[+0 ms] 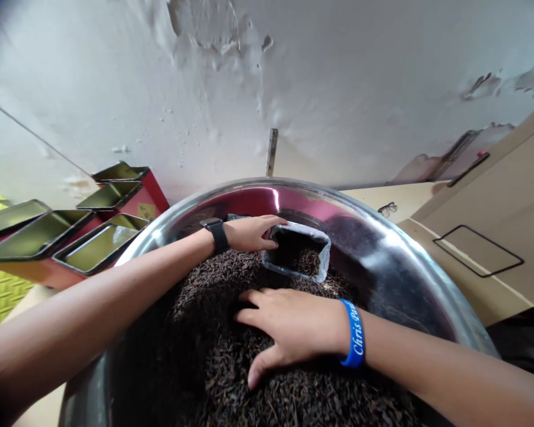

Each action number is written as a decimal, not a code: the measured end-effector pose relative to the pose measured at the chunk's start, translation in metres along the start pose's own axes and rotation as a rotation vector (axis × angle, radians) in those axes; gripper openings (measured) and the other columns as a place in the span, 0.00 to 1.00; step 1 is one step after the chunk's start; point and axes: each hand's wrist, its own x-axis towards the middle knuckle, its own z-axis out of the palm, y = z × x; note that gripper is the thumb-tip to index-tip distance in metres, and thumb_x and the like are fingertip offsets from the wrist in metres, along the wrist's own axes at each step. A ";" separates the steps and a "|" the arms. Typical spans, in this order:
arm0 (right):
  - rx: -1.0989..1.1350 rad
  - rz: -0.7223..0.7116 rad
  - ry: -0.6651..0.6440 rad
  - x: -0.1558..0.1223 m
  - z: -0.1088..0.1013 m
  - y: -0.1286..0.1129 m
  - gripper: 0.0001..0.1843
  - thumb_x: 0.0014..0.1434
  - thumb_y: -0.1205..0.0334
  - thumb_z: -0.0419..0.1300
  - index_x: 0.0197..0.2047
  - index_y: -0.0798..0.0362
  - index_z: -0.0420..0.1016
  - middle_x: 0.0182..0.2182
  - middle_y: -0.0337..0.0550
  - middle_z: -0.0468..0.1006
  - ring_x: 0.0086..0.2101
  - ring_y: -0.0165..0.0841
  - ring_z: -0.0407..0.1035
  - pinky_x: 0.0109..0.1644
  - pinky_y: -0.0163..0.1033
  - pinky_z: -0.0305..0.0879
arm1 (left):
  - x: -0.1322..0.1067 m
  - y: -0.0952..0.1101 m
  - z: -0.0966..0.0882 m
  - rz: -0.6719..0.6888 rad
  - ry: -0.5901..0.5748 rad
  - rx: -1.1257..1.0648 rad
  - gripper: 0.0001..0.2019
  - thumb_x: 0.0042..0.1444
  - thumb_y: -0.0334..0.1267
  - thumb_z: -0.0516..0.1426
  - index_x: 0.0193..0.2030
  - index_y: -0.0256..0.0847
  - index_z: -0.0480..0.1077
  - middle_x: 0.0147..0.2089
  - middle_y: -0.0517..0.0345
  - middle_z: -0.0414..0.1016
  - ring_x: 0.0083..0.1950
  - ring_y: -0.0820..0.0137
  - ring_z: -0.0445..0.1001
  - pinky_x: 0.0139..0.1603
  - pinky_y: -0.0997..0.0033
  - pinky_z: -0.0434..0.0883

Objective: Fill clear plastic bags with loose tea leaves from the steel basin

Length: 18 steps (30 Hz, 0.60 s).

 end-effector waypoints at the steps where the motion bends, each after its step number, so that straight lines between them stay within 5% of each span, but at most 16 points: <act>1: -0.001 -0.001 -0.028 0.000 0.001 0.000 0.37 0.48 0.38 0.57 0.53 0.56 0.66 0.49 0.54 0.68 0.46 0.42 0.65 0.49 0.43 0.61 | 0.000 0.000 0.000 -0.001 -0.001 0.002 0.29 0.53 0.40 0.54 0.61 0.36 0.53 0.59 0.48 0.61 0.51 0.67 0.67 0.50 0.70 0.65; 5: -0.010 -0.005 -0.113 -0.004 0.001 0.001 0.36 0.43 0.35 0.59 0.45 0.57 0.71 0.38 0.50 0.74 0.39 0.41 0.68 0.44 0.43 0.62 | 0.000 0.000 0.000 0.000 0.004 -0.003 0.29 0.53 0.40 0.54 0.61 0.36 0.53 0.60 0.48 0.60 0.51 0.67 0.67 0.50 0.70 0.65; 11: -0.064 0.036 -0.205 -0.009 -0.005 -0.003 0.28 0.55 0.37 0.49 0.37 0.53 0.73 0.27 0.45 0.77 0.27 0.36 0.71 0.27 0.37 0.56 | -0.001 0.000 0.000 0.003 0.012 -0.014 0.29 0.53 0.39 0.54 0.61 0.36 0.54 0.59 0.48 0.62 0.50 0.67 0.67 0.50 0.70 0.65; 14: -0.165 0.065 -0.125 -0.009 -0.012 0.005 0.24 0.59 0.41 0.47 0.35 0.52 0.72 0.25 0.43 0.77 0.25 0.35 0.70 0.25 0.36 0.53 | 0.000 -0.001 0.001 0.009 0.016 -0.029 0.29 0.53 0.39 0.54 0.61 0.35 0.54 0.59 0.47 0.61 0.51 0.67 0.67 0.50 0.70 0.66; 18: -0.400 0.261 0.146 -0.009 -0.022 0.031 0.19 0.62 0.49 0.47 0.37 0.53 0.70 0.29 0.44 0.76 0.29 0.36 0.71 0.30 0.38 0.58 | 0.003 -0.003 0.003 0.035 0.027 -0.039 0.28 0.53 0.38 0.54 0.61 0.33 0.54 0.60 0.45 0.60 0.55 0.66 0.65 0.54 0.69 0.64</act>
